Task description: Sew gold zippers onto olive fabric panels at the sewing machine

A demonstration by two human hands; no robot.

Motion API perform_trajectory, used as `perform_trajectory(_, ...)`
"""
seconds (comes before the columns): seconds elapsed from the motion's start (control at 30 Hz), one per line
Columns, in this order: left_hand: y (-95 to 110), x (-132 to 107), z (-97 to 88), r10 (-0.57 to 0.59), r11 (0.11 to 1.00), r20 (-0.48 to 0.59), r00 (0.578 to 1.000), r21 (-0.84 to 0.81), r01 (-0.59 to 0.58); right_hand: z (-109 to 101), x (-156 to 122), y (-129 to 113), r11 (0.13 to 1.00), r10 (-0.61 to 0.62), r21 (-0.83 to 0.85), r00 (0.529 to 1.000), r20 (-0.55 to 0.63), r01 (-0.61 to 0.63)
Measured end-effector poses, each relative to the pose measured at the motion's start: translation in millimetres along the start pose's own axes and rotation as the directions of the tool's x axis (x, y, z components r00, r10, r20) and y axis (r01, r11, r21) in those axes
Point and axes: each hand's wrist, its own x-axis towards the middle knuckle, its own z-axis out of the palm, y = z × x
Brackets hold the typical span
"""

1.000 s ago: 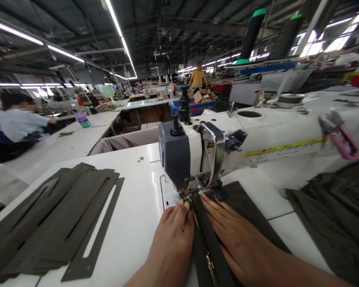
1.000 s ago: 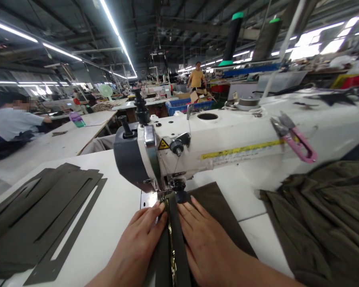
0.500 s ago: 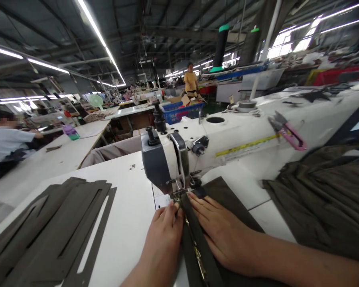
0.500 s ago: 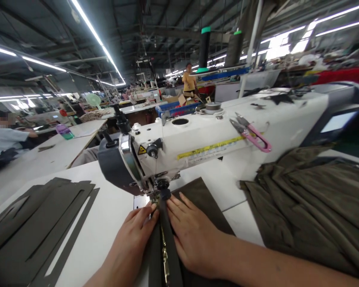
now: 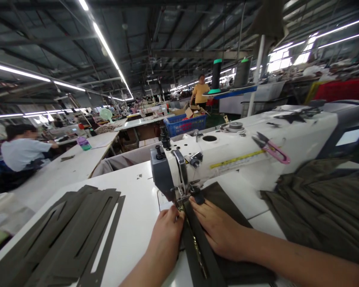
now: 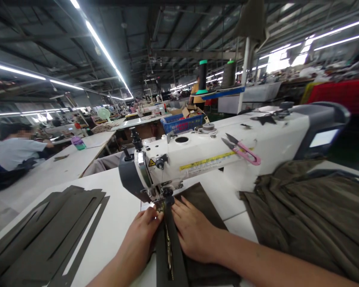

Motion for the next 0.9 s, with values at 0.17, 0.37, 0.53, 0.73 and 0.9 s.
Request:
perform_trajectory(0.17,6,-17,-1.1,0.092,0.995,-0.094,0.991,-0.016,-0.093,-1,-27,-21,0.992,-0.127,-0.011,0.969,-0.214,0.128)
perform_trajectory(0.37,17,-29,-5.4,0.038,0.993,-0.108,0.993,-0.110,-0.050,17,-52,-55,0.941,-0.329,-0.215,0.847,-0.418,0.260)
perform_trajectory(0.53,22,-26,-9.4,-0.027,0.988,-0.058,0.998,-0.154,0.018,18,-52,-67,0.918,-0.359,-0.315,0.840,-0.407,0.240)
perform_trajectory(0.73,25,-26,-11.1,-0.037,0.994,-0.075,0.997,-0.109,0.028,22,-50,-69,0.920,-0.335,-0.330,0.860,-0.385,0.211)
perform_trajectory(0.9,28,-30,-9.3,-0.020,0.997,-0.090,0.996,-0.069,0.014,20,-44,-67,0.904,-0.396,-0.303,0.855,-0.335,0.300)
